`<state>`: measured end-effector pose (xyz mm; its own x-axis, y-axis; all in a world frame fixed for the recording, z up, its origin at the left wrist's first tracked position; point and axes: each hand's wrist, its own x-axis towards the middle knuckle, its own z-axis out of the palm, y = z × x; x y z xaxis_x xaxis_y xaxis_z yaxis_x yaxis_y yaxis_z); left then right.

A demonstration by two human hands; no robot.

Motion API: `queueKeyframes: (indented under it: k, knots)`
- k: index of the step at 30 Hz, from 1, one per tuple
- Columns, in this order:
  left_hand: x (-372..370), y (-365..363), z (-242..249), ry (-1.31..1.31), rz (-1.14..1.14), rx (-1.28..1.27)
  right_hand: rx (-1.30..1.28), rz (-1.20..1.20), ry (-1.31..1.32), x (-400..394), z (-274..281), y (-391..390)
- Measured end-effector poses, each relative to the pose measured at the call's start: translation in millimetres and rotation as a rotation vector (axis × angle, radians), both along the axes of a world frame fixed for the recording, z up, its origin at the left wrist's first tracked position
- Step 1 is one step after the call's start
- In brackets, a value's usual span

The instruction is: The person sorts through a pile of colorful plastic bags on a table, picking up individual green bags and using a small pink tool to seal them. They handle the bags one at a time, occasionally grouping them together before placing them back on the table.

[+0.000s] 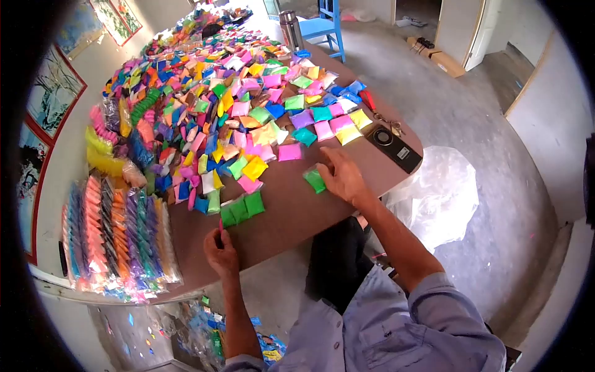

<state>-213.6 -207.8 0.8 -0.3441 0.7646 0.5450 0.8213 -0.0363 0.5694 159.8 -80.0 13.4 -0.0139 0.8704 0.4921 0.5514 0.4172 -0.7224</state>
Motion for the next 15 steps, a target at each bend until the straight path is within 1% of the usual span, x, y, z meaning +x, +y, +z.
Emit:
queueKeyframes:
  k: [1,2,3,4,5,6,8,10,11,13,15]
  knots:
    - [1,0,1,0.026,-0.015,0.014,0.073,-0.075,-0.028,1,2,-7]
    - [2,0,3,0.052,-0.029,0.029,0.080,-0.075,-0.025,2,3,-15]
    - [1,0,4,0.058,-0.031,0.035,0.099,-0.064,-0.117,2,8,-24]
    - [0,0,3,0.123,-0.042,0.054,0.120,-0.053,-0.207,1,10,-31]
    - [-1,0,3,0.190,-0.051,0.074,0.128,-0.054,-0.201,-1,9,-35]
    - [-1,-1,2,0.197,-0.049,0.083,0.153,-0.008,-0.233,-4,8,-35]
    - [-1,-1,-1,0.209,0.005,0.017,0.207,0.036,-0.258,-10,2,-40]
    - [-2,1,-3,0.224,0.007,0.043,0.087,0.086,-0.456,-13,-3,-47]
    - [-2,0,-3,0.234,0.003,0.033,0.120,0.085,-0.447,-13,-3,-47]
    - [5,-2,5,0.253,0.005,0.065,0.081,0.088,-0.446,-11,-5,-48]
    - [3,-1,4,0.265,-0.006,0.085,0.100,0.095,-0.448,-8,-8,-48]
